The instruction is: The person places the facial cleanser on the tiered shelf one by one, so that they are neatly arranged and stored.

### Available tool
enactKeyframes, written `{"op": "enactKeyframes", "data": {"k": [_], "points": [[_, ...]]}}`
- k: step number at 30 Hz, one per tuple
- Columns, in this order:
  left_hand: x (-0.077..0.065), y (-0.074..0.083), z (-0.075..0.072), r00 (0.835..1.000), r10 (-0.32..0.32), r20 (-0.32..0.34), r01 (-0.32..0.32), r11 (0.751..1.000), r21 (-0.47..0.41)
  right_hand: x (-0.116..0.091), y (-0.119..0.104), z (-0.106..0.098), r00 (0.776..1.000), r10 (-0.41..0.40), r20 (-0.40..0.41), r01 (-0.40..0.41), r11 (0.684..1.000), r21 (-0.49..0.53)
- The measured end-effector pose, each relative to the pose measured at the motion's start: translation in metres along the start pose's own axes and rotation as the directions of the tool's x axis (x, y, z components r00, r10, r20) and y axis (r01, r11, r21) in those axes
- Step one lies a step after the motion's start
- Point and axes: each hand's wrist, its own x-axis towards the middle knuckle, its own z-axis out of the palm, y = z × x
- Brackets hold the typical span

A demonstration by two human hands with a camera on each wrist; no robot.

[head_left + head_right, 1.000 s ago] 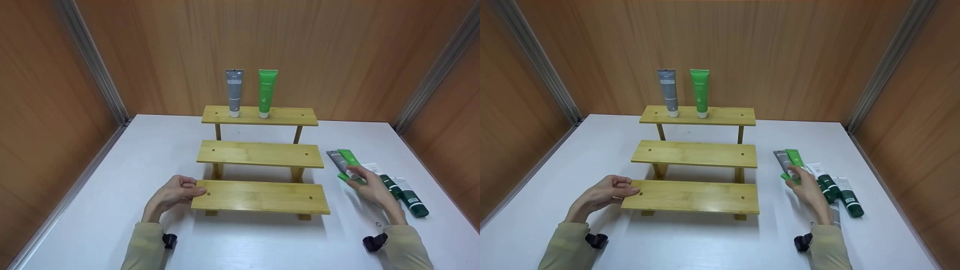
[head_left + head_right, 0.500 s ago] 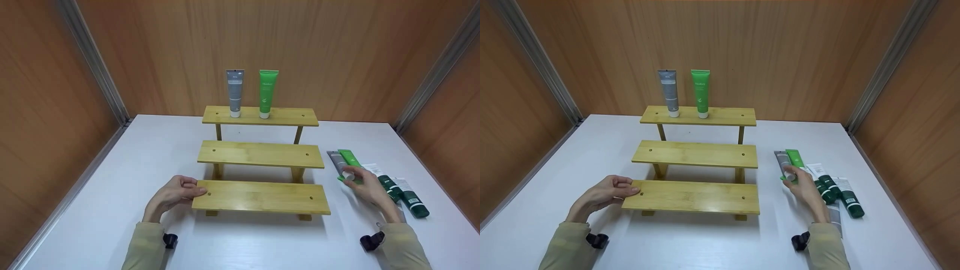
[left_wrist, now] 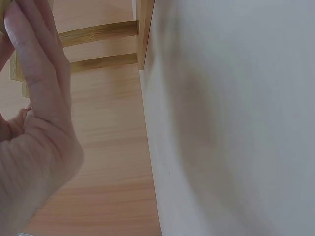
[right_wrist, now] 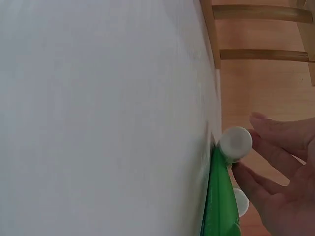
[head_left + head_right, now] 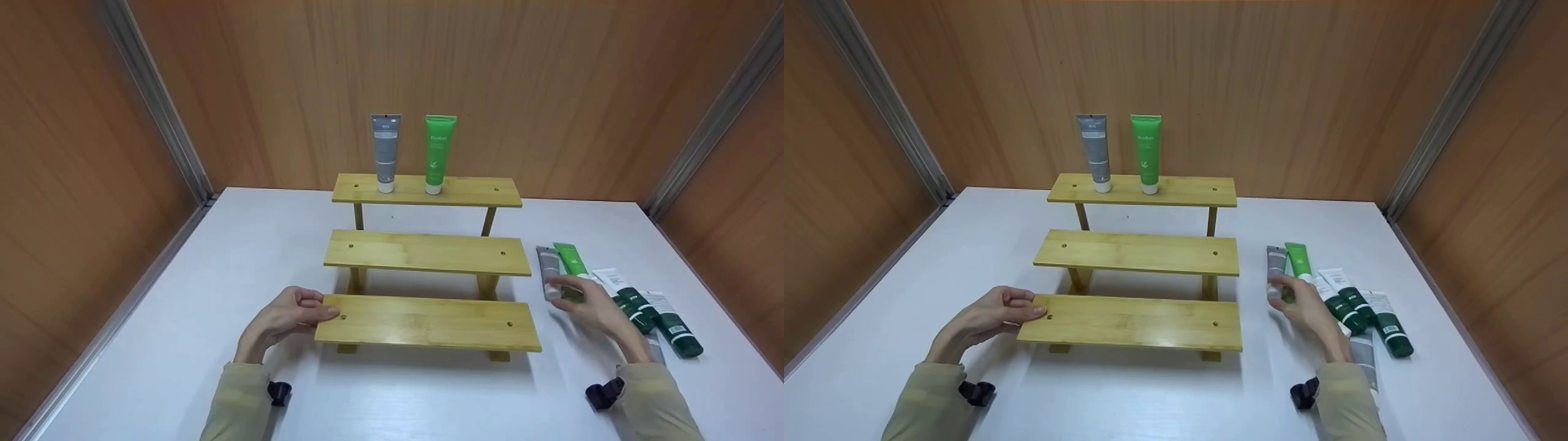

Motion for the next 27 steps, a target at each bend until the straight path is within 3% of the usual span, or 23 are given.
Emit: {"op": "enactKeyframes", "data": {"k": [13,19,27], "points": [[-0.001,0.000,0.000,1.000,0.005,0.003,-0.005,1.000,-0.014,-0.010,-0.005,0.002,0.991,-0.104,0.080,0.103,0.995,0.011],[-0.001,0.000,0.000,1.000,0.012,0.025,-0.011,0.999,-0.050,-0.024,-0.005,-0.004,0.986,-0.071,0.152,0.061,0.995,0.075],[0.000,0.000,0.000,1.000,-0.007,-0.004,0.007,0.999,-0.037,-0.045,-0.001,-0.018,0.975,-0.071,0.212,0.053,0.995,0.089]]}}
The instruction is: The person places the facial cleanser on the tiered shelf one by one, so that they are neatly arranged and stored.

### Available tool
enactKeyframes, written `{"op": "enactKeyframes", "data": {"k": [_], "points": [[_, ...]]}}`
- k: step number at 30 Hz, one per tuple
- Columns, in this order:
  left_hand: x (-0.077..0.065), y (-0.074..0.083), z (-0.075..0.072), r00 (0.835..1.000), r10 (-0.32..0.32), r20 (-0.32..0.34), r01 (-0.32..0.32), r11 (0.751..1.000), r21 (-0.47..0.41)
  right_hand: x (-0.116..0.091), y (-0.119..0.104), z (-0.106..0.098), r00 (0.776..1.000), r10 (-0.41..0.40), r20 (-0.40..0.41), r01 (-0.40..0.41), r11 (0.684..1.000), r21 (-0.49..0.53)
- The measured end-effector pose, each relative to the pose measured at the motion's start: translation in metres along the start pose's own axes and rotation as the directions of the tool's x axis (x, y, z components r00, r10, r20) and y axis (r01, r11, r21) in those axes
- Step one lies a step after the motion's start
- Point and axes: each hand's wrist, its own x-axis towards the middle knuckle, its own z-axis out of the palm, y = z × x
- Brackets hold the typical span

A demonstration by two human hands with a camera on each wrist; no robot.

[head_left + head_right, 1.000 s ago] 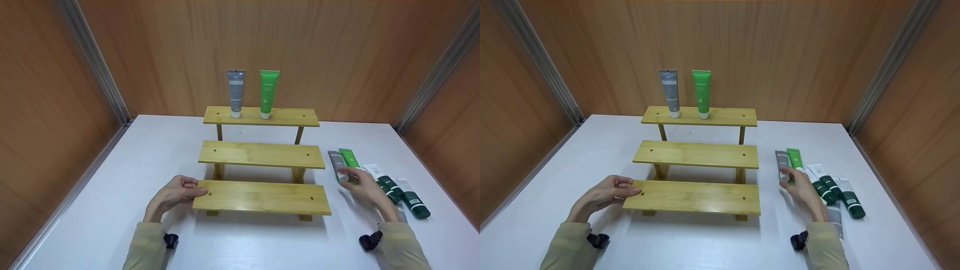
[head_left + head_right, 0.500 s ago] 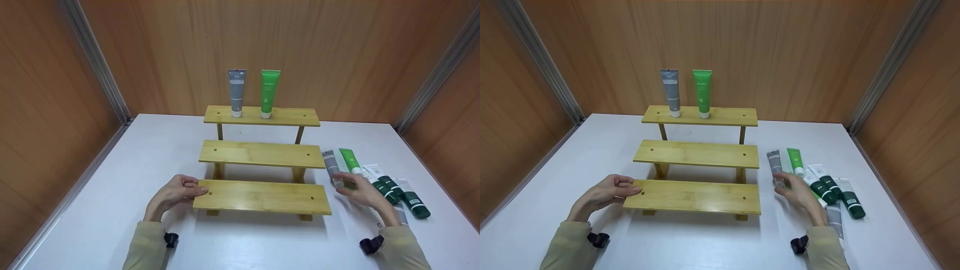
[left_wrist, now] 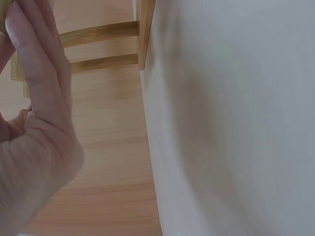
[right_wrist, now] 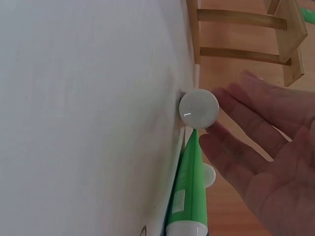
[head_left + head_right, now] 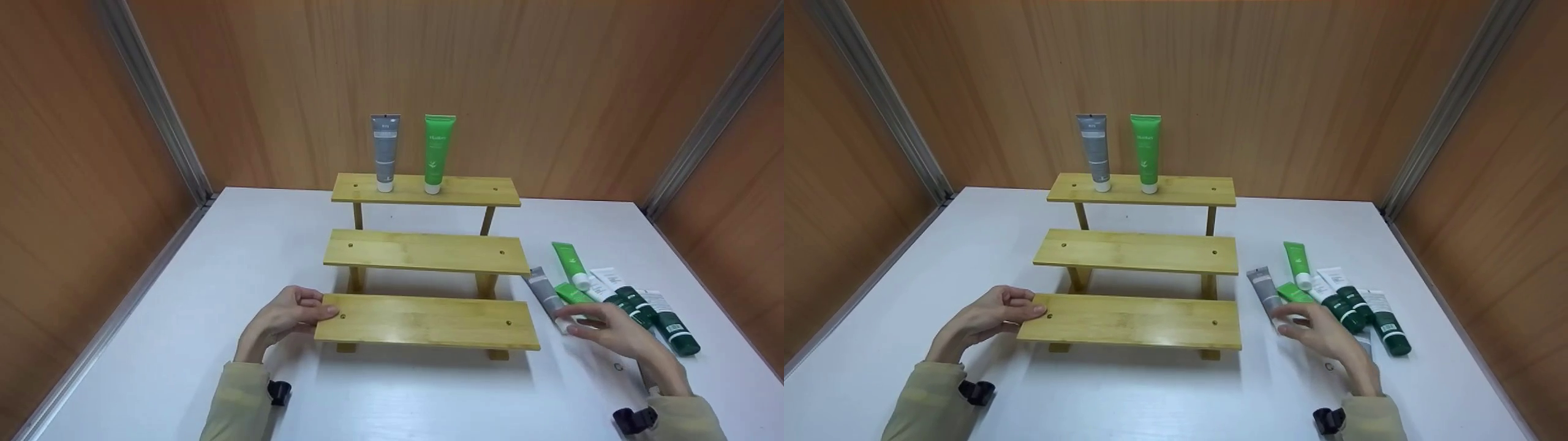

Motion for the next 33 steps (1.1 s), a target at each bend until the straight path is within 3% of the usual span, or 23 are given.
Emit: {"op": "enactKeyframes", "data": {"k": [5,9,15,18,23,33], "points": [[0.000,-0.001,0.000,1.000,0.001,0.003,-0.001,1.000,0.000,-0.012,0.002,-0.006,0.998,0.061,-0.001,-0.061,0.998,0.004],[0.000,-0.001,-0.001,1.000,0.003,0.004,-0.003,1.000,0.001,-0.014,0.001,-0.005,0.992,0.110,-0.069,-0.114,0.992,-0.058],[0.000,0.000,0.000,1.000,0.007,0.007,-0.007,1.000,0.005,-0.005,0.002,0.001,0.976,0.102,-0.190,-0.126,0.985,-0.119],[0.000,0.000,0.000,0.999,0.023,0.029,-0.023,1.000,-0.001,-0.001,0.002,0.004,0.971,0.111,-0.213,-0.142,0.981,-0.132],[0.000,0.001,-0.001,0.998,0.042,0.050,-0.041,0.999,-0.007,0.005,0.003,0.004,0.977,0.110,-0.184,-0.137,0.981,-0.139],[0.000,0.001,0.000,0.999,0.024,0.034,-0.025,1.000,0.009,0.011,0.004,0.004,0.986,0.162,-0.038,-0.166,0.978,-0.125]]}}
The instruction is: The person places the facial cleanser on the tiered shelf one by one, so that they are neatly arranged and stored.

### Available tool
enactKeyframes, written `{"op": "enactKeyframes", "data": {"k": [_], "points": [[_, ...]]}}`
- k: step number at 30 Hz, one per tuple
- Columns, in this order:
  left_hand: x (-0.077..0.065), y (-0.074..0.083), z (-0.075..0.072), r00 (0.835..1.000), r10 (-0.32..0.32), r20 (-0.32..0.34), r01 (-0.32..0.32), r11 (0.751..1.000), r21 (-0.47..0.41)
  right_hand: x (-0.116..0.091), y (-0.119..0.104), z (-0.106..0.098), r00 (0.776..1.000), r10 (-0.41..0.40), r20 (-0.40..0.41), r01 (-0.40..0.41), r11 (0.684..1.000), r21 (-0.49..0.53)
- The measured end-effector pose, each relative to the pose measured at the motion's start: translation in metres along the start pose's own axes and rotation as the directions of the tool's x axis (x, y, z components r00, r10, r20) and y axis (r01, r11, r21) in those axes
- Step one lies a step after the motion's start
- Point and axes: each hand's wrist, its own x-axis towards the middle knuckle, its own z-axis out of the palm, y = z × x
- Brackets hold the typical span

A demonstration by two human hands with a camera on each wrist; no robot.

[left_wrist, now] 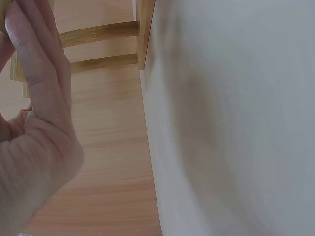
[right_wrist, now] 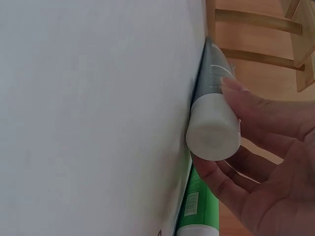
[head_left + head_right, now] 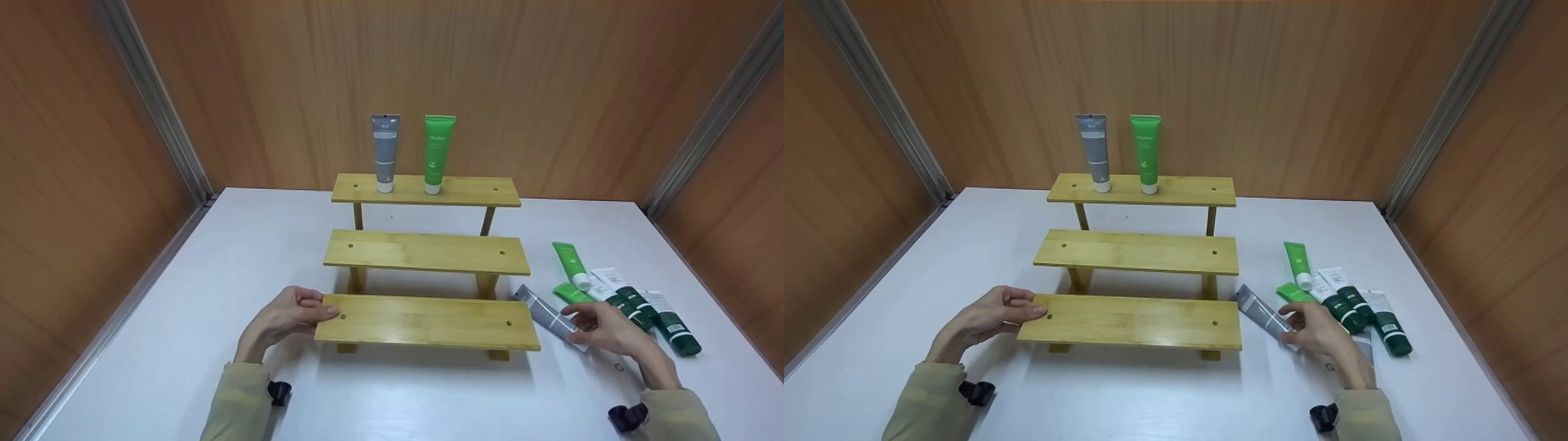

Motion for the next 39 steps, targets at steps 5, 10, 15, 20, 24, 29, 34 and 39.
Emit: {"op": "enactKeyframes", "data": {"k": [5,10,15,20,24,29,34,39], "points": [[0.001,-0.001,0.000,1.000,-0.015,-0.008,0.015,1.000,0.002,0.000,-0.001,0.003,0.999,0.033,-0.005,-0.033,0.999,0.002],[0.000,-0.001,-0.001,1.000,-0.010,-0.002,0.010,1.000,0.006,-0.001,-0.004,0.005,0.997,0.063,-0.034,-0.062,0.998,0.023],[0.000,-0.001,0.000,1.000,0.003,0.010,-0.003,1.000,-0.016,-0.004,-0.005,0.007,0.996,0.075,-0.054,-0.072,0.996,0.059],[0.000,-0.001,0.000,0.999,0.019,0.029,-0.018,0.999,-0.028,-0.006,-0.004,0.008,0.995,0.071,-0.070,-0.064,0.994,0.092],[-0.001,-0.001,0.000,0.999,0.020,0.025,-0.020,0.999,-0.026,-0.007,-0.003,0.007,0.995,0.058,-0.079,-0.049,0.993,0.108],[0.000,-0.001,0.000,1.000,0.018,0.025,-0.018,1.000,-0.016,-0.009,-0.002,0.008,0.993,0.078,-0.093,-0.065,0.989,0.132],[0.000,-0.002,0.000,1.000,0.008,0.011,-0.008,1.000,-0.015,-0.010,-0.003,0.008,0.991,0.065,-0.118,-0.048,0.989,0.140],[-0.001,-0.001,-0.001,1.000,-0.005,-0.003,0.005,1.000,-0.008,-0.010,-0.005,0.007,0.988,0.046,-0.145,-0.022,0.986,0.162]]}}
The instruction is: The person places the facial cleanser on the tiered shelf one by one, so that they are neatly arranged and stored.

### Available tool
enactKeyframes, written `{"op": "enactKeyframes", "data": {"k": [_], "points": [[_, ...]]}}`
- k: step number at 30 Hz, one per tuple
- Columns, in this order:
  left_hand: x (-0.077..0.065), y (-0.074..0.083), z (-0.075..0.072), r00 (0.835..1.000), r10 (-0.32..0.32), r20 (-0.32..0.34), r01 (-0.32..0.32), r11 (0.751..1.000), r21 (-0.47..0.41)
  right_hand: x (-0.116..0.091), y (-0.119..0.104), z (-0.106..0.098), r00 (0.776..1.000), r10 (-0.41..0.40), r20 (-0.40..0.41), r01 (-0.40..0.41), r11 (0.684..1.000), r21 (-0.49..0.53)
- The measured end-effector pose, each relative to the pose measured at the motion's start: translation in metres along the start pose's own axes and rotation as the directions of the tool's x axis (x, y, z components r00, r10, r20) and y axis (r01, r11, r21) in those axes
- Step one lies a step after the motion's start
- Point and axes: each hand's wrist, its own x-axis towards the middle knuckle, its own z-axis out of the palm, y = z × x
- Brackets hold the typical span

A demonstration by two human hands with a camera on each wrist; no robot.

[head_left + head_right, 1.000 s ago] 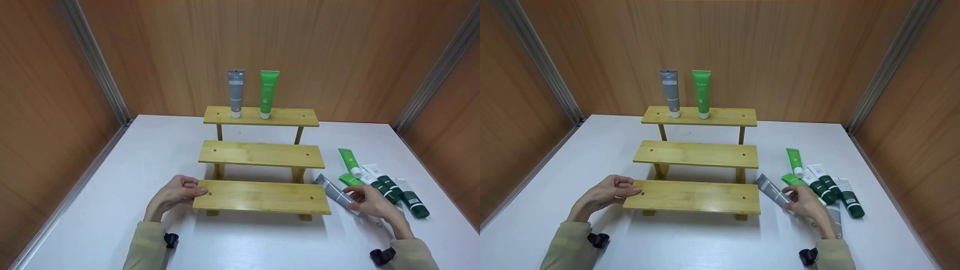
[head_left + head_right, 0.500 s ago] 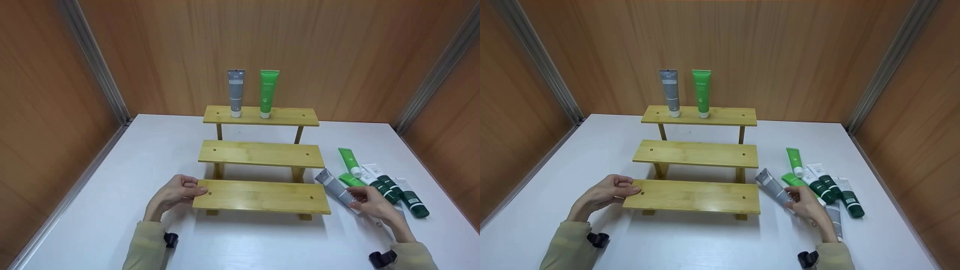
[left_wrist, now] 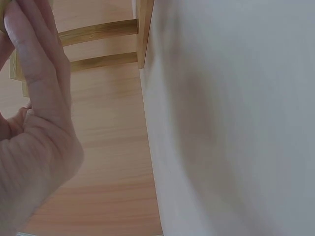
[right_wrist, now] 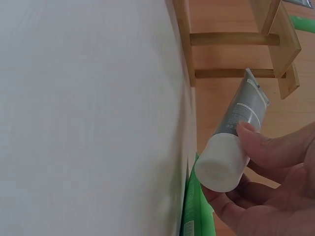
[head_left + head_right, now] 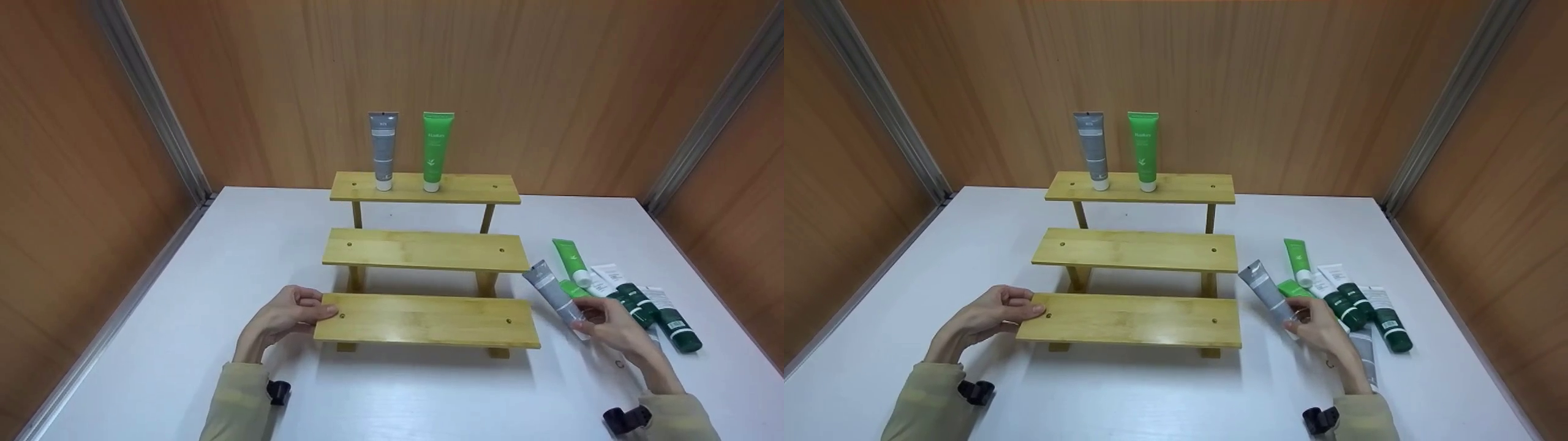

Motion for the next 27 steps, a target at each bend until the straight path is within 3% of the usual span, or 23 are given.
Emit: {"op": "enactKeyframes", "data": {"k": [9,19,27], "points": [[0.000,-0.001,0.000,1.000,0.002,-0.001,-0.002,1.000,0.000,0.001,-0.008,-0.001,0.999,0.038,-0.025,-0.036,0.998,0.053],[0.000,0.000,0.000,1.000,0.001,0.002,-0.001,1.000,0.007,0.000,-0.018,-0.004,0.999,0.022,-0.033,-0.016,0.986,0.168],[0.000,0.000,0.000,1.000,0.005,-0.002,-0.005,1.000,0.010,0.003,-0.031,-0.009,0.998,0.012,-0.065,0.000,0.982,0.188]]}}
